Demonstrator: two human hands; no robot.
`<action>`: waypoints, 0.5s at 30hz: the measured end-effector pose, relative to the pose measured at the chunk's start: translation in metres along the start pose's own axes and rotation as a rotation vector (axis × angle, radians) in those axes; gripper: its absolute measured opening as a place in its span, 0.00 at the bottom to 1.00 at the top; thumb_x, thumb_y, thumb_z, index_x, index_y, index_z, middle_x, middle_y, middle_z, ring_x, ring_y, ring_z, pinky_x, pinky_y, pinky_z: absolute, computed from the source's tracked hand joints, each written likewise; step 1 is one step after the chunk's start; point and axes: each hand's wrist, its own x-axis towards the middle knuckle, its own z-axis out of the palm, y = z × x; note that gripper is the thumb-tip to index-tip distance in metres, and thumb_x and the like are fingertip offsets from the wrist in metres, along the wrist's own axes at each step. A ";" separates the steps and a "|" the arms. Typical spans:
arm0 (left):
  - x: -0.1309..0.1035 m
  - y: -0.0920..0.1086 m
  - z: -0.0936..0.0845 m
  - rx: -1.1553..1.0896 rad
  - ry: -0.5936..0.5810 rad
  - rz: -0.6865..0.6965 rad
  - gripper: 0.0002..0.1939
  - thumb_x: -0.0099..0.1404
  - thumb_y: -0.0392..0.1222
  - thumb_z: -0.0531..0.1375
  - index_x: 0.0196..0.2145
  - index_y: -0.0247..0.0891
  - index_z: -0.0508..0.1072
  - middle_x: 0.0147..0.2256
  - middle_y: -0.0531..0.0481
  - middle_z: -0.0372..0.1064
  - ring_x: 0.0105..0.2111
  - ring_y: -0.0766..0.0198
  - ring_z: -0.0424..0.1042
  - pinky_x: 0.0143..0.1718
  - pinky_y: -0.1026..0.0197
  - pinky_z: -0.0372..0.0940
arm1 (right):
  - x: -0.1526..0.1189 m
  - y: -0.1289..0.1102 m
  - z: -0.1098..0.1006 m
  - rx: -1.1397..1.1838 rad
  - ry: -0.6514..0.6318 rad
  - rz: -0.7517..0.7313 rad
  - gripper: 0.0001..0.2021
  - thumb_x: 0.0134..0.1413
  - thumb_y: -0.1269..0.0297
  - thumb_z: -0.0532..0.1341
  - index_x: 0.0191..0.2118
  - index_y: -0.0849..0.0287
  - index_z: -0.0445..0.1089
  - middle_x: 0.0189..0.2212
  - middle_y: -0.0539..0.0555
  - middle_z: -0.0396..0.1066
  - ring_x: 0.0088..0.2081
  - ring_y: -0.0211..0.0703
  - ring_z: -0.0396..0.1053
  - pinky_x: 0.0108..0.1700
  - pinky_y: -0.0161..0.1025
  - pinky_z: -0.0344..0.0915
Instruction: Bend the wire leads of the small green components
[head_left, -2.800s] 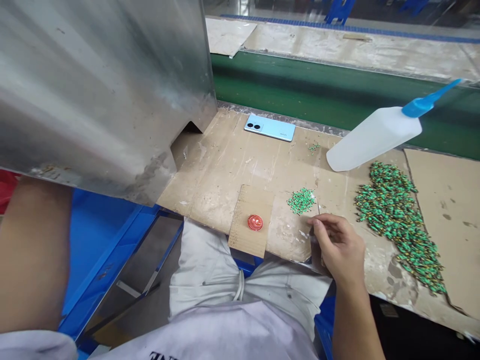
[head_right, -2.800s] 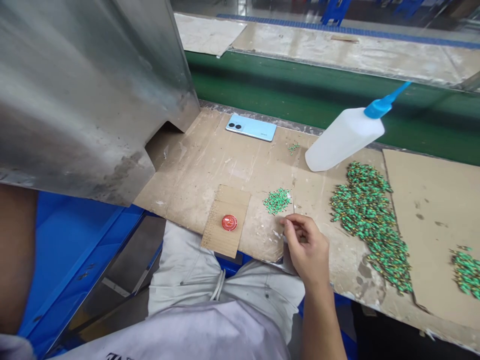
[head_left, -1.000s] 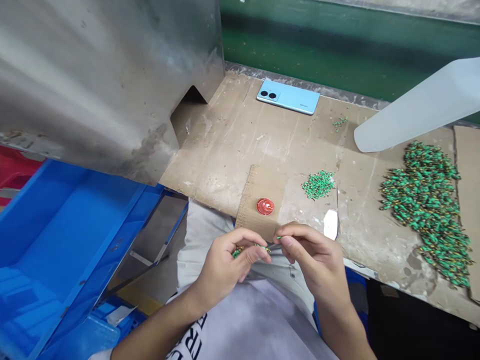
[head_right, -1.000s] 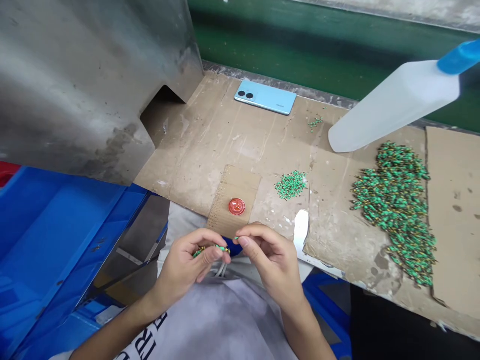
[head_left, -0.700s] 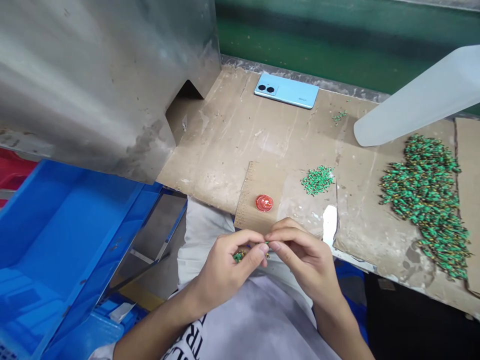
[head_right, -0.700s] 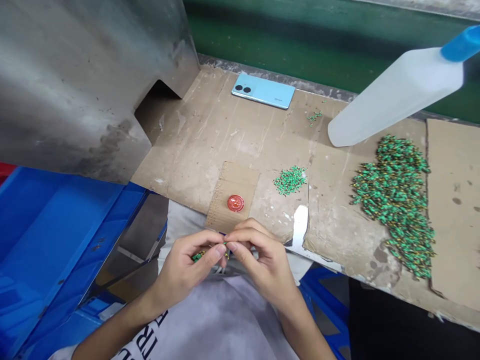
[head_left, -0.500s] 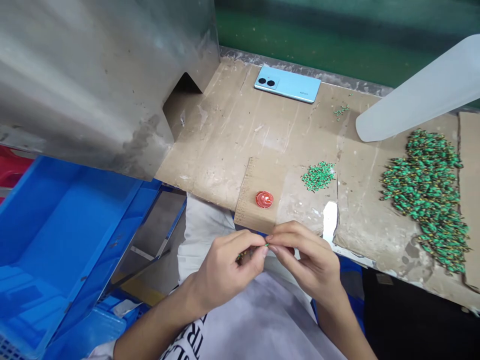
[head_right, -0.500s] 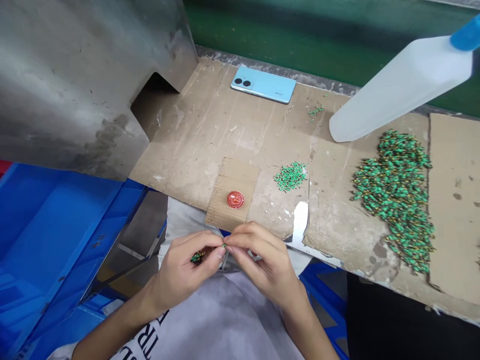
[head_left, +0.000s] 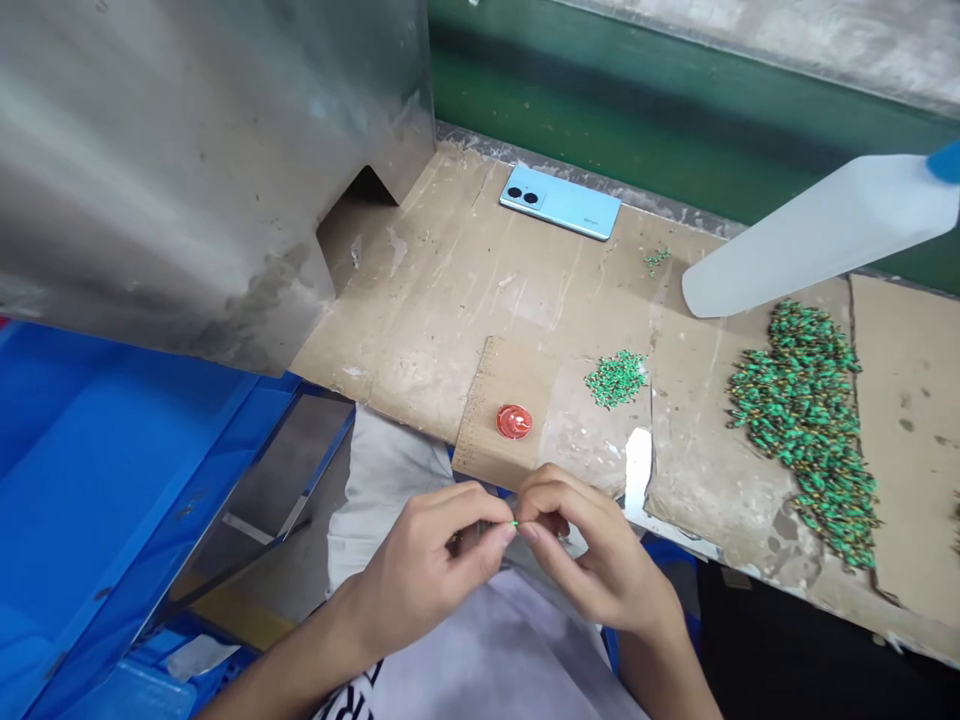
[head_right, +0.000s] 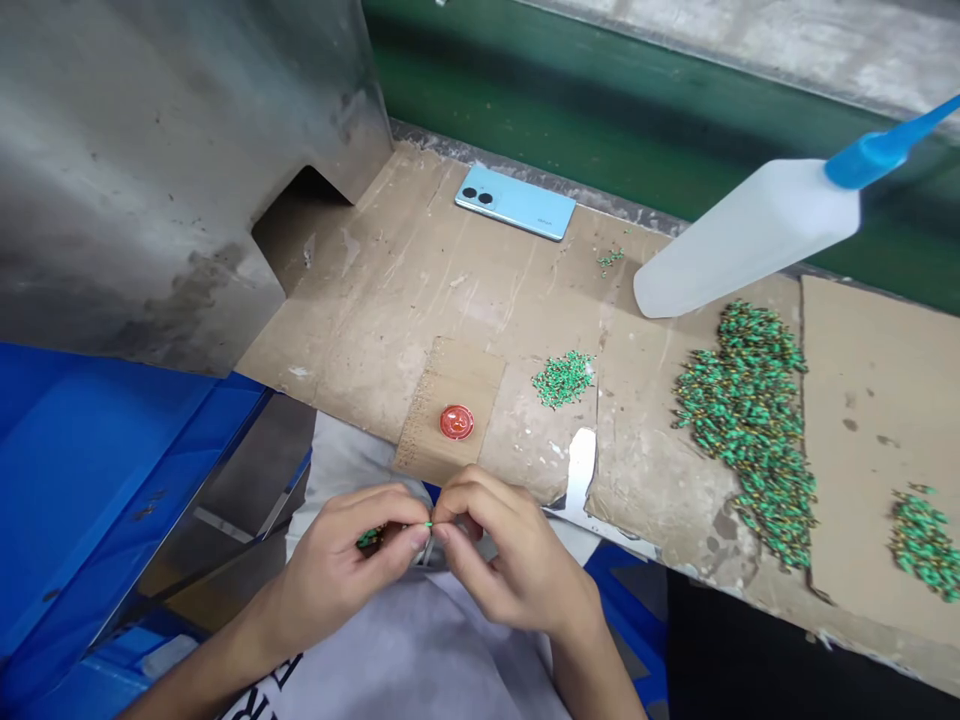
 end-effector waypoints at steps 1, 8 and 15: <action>0.000 -0.001 0.000 -0.034 0.006 -0.038 0.08 0.75 0.40 0.63 0.37 0.40 0.79 0.30 0.52 0.74 0.30 0.65 0.72 0.33 0.64 0.64 | 0.001 0.000 0.001 0.002 0.015 0.001 0.07 0.70 0.74 0.59 0.41 0.54 0.69 0.33 0.51 0.70 0.30 0.39 0.67 0.29 0.35 0.65; 0.000 -0.010 -0.002 -0.415 0.133 -0.261 0.11 0.63 0.47 0.77 0.35 0.40 0.82 0.29 0.50 0.82 0.30 0.62 0.79 0.33 0.65 0.69 | 0.007 0.017 0.005 -0.131 0.450 0.177 0.06 0.73 0.69 0.61 0.40 0.54 0.71 0.31 0.49 0.67 0.28 0.38 0.64 0.28 0.36 0.60; 0.007 -0.009 -0.008 -0.537 0.194 -0.151 0.06 0.60 0.40 0.79 0.30 0.42 0.87 0.33 0.47 0.86 0.36 0.56 0.85 0.41 0.61 0.77 | 0.016 0.024 0.010 -0.192 0.445 0.306 0.06 0.75 0.64 0.60 0.42 0.54 0.73 0.30 0.48 0.66 0.26 0.38 0.60 0.28 0.38 0.58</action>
